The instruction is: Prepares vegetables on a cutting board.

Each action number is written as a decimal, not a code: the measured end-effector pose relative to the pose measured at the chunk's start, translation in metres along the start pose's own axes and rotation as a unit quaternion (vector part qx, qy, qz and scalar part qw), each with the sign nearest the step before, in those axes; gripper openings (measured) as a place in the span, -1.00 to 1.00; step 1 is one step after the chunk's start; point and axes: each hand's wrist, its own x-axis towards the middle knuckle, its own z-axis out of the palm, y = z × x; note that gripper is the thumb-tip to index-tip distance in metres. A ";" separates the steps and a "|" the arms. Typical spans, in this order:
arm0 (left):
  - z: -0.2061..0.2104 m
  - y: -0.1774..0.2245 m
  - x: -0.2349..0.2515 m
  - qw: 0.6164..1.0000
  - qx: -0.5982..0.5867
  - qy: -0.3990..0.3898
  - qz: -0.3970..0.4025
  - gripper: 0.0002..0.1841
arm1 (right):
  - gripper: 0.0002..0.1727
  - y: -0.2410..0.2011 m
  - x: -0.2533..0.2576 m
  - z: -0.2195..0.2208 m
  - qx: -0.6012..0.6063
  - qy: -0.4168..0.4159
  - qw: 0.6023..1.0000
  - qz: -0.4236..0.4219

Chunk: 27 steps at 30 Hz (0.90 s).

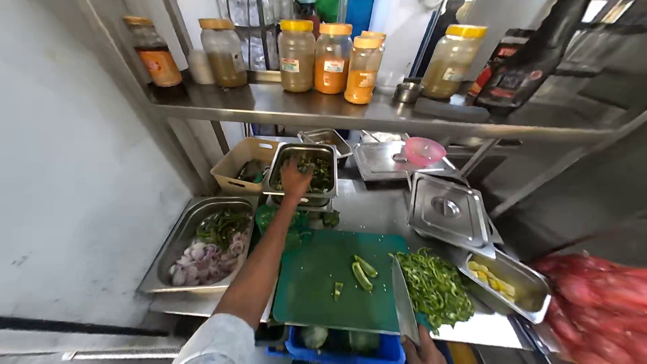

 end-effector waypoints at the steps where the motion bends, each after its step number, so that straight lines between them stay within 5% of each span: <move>1: -0.001 0.003 -0.038 0.999 0.000 -0.050 0.005 -0.42 | -0.42 0.001 -0.004 -0.001 0.005 0.001 1.000 0.008; 5: 0.028 -0.017 -0.209 0.922 0.077 -0.380 -0.030 -0.28 | -0.42 0.005 -0.011 -0.007 0.022 0.003 0.999 0.045; 7: 0.045 -0.028 -0.264 0.884 0.120 -0.449 -0.059 -0.26 | -0.41 0.008 -0.012 -0.008 0.023 0.004 0.998 0.053; 10: 0.054 -0.030 -0.285 0.878 0.138 -0.452 -0.069 -0.52 | -0.46 0.011 -0.008 -0.006 0.012 -0.001 0.998 0.054; 13: 0.049 -0.030 -0.278 0.875 0.139 -0.455 -0.086 -0.55 | -0.43 0.007 -0.005 -0.003 0.010 -0.022 0.998 0.058; 18: 0.000 0.006 -0.197 0.936 0.026 -0.342 -0.086 -0.57 | -0.44 -0.003 -0.005 0.000 0.022 -0.014 0.999 0.036; 23: -0.042 0.049 -0.087 0.982 0.125 -0.119 0.080 -0.34 | -0.47 0.002 -0.002 0.003 0.008 -0.033 0.999 0.040; 25: -0.028 0.055 -0.100 0.964 0.143 -0.135 0.179 -0.51 | -0.46 0.005 -0.003 0.002 0.010 -0.026 0.999 0.043; 27: 0.009 0.043 -0.148 0.922 0.132 -0.257 0.260 -0.58 | -0.45 0.007 -0.003 0.001 0.020 -0.022 0.998 0.050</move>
